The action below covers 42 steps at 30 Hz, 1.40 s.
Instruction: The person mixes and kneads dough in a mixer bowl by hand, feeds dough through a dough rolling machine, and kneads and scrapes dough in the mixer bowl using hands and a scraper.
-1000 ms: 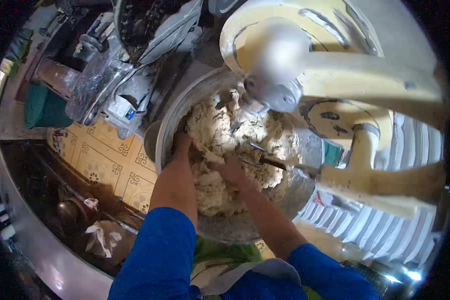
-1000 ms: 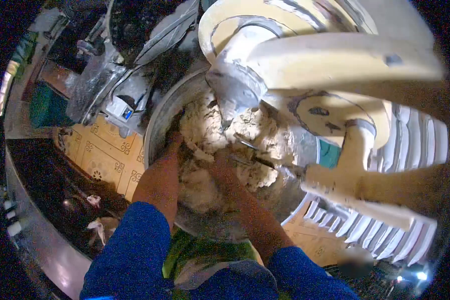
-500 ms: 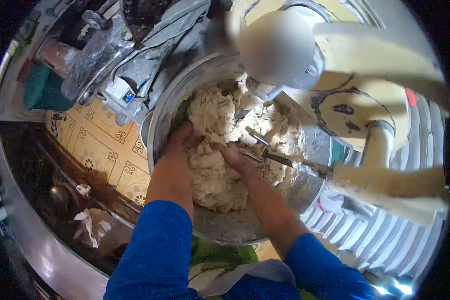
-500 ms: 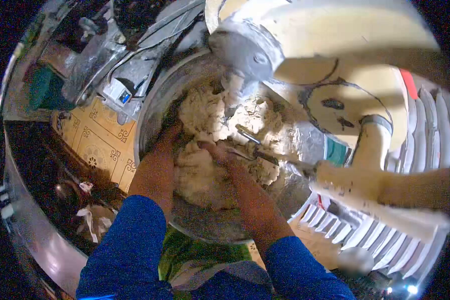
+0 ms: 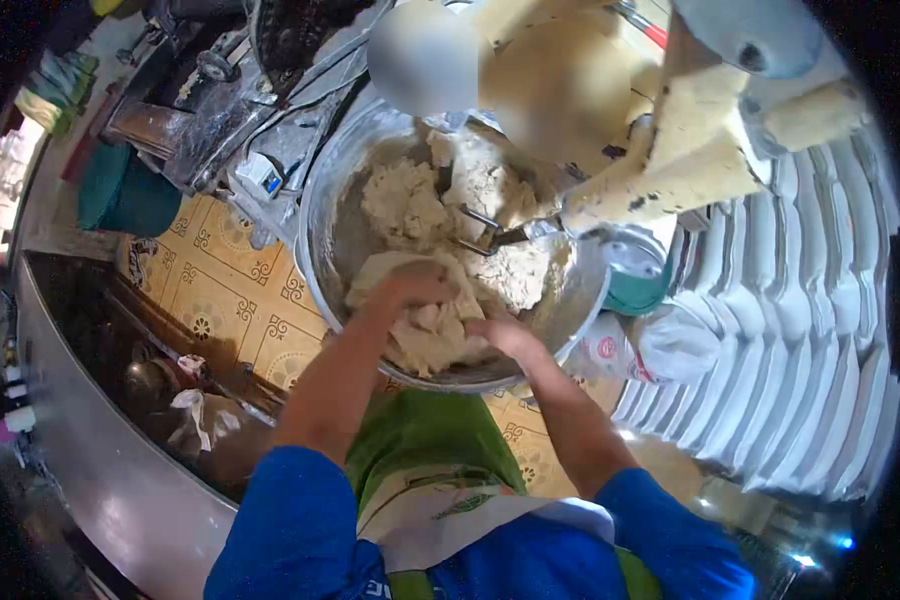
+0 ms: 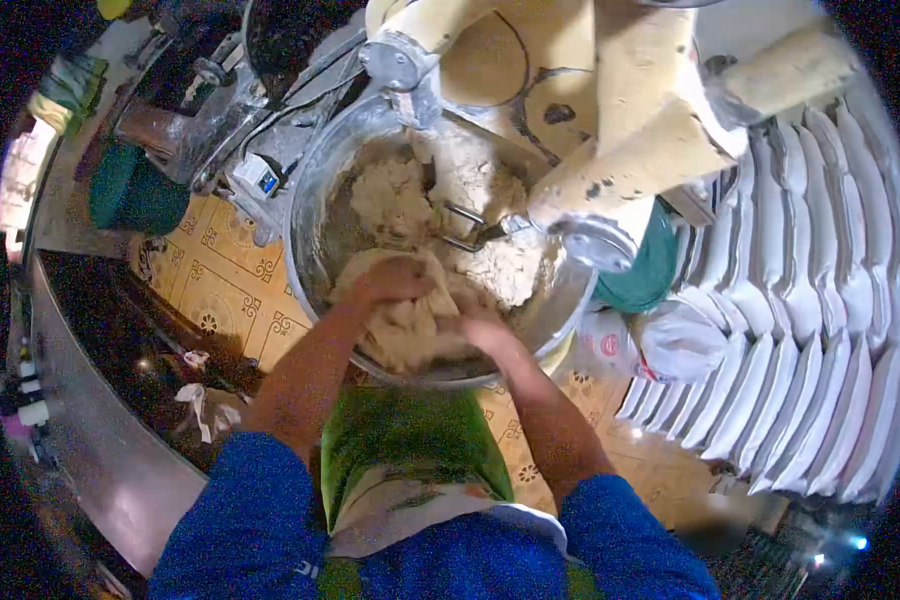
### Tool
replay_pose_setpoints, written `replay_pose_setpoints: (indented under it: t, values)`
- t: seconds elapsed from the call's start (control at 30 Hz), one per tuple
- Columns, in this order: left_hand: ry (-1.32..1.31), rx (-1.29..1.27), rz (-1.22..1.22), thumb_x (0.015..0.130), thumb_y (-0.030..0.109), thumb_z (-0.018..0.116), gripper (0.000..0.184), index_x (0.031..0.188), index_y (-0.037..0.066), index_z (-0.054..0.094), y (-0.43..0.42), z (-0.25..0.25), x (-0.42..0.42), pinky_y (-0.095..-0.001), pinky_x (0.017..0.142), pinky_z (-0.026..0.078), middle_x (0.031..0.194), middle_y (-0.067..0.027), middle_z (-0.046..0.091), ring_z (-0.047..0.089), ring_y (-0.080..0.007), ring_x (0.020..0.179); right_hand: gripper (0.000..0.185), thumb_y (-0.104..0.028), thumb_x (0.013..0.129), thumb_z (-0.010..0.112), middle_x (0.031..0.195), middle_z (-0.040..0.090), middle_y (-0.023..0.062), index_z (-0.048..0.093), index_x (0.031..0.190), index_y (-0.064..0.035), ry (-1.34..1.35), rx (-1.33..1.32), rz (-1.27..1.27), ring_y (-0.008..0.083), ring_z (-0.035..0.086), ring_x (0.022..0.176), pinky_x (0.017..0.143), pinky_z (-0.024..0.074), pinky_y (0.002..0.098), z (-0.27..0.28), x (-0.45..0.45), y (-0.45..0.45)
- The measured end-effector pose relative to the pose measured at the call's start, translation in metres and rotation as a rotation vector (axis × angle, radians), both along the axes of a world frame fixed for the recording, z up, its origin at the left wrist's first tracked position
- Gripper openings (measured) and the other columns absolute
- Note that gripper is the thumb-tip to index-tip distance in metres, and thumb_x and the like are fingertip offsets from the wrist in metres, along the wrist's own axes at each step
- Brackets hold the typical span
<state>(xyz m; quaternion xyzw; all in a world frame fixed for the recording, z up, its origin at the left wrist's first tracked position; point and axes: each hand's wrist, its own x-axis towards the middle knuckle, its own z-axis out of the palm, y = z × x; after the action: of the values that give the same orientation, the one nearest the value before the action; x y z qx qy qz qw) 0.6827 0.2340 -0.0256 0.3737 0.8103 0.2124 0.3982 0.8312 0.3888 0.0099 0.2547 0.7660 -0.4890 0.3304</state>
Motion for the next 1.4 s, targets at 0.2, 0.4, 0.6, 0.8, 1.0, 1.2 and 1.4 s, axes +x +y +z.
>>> replay_pose_setpoints:
  t: [0.2, 0.4, 0.6, 0.8, 1.0, 1.2, 1.4]
  values:
    - [0.115, -0.162, -0.083, 0.084, 0.051, 0.053, 0.052, 0.116, 0.010, 0.065, 0.029, 0.027, 0.059, -0.0624, 0.097, 0.037, 0.117, -0.0210, 0.064, 0.062, -0.0363, 0.108, 0.047, -0.021, 0.078, 0.067, 0.089, 0.066, 0.0039, 0.060, 0.123, -0.0066, 0.263, -0.196, 0.068, 0.0164, 0.062, 0.077, 0.069, 0.0509, 0.0329, -0.044, 0.057, 0.028]
    - [-0.308, 0.116, 0.420, 0.082, 0.063, 0.048, 0.078, 0.130, 0.001, 0.050, 0.039, -0.009, 0.075, -0.0651, 0.103, 0.025, 0.129, -0.0233, 0.056, 0.054, -0.0362, 0.119, 0.043, -0.018, 0.076, 0.069, 0.081, 0.065, 0.0032, 0.063, 0.117, -0.0070, 0.191, 0.231, 0.139, 0.0136, 0.061, 0.075, 0.067, 0.0499, 0.0314, 0.029, 0.023, 0.007]
    - [-0.098, -0.094, -0.062, 0.083, 0.068, 0.047, 0.093, 0.143, -0.002, 0.034, -0.012, 0.057, 0.039, -0.0651, 0.108, 0.020, 0.143, -0.0240, 0.041, 0.038, -0.0374, 0.134, 0.032, -0.022, 0.076, 0.071, 0.100, 0.070, 0.0110, 0.068, 0.104, -0.0061, 0.061, 0.165, 0.332, 0.0204, 0.065, 0.078, 0.075, 0.0531, 0.0337, 0.031, -0.029, 0.024]
    - [0.290, 0.014, -0.257, 0.088, 0.061, 0.051, 0.086, 0.146, 0.002, 0.031, -0.032, 0.023, 0.056, -0.0589, 0.113, 0.020, 0.150, -0.0211, 0.033, 0.033, -0.0392, 0.137, 0.031, -0.021, 0.085, 0.065, 0.118, 0.065, 0.0077, 0.068, 0.115, -0.0131, 0.192, 0.187, 0.284, 0.0201, 0.062, 0.099, 0.086, 0.0516, 0.0370, 0.028, -0.151, -0.062]
    - [0.338, 0.233, 0.088, 0.085, 0.056, 0.060, 0.082, 0.145, 0.006, 0.035, -0.039, -0.008, 0.085, -0.0531, 0.112, 0.025, 0.146, -0.0217, 0.038, 0.037, -0.0385, 0.134, 0.036, -0.034, 0.085, 0.060, 0.105, 0.070, 0.0190, 0.071, 0.104, -0.0058, 0.409, 0.411, 0.828, 0.0320, 0.068, 0.093, 0.078, 0.0550, 0.0400, -0.195, -0.214, -0.124]
    - [-0.319, 0.310, -0.115, 0.086, 0.042, 0.063, 0.053, 0.125, 0.007, 0.058, -0.087, 0.070, -0.019, -0.0435, 0.100, 0.042, 0.136, -0.0173, 0.048, 0.047, -0.0349, 0.124, 0.039, -0.038, 0.086, 0.059, 0.108, 0.068, 0.0166, 0.069, 0.108, -0.0078, 0.278, 0.517, 0.896, 0.0356, 0.066, 0.097, 0.080, 0.0519, 0.0476, -0.250, -0.181, -0.113]
    - [0.097, 0.167, 0.779, 0.090, 0.034, 0.060, 0.033, 0.097, 0.002, 0.067, -0.053, -0.095, -0.071, -0.0436, 0.077, 0.052, 0.101, -0.0200, 0.065, 0.062, -0.0387, 0.092, 0.056, -0.051, 0.081, 0.062, 0.126, 0.061, 0.0167, 0.064, 0.121, -0.0119, 0.126, 0.398, 0.864, 0.0355, 0.057, 0.114, 0.097, 0.0410, 0.0554, -0.026, -0.161, -0.059]
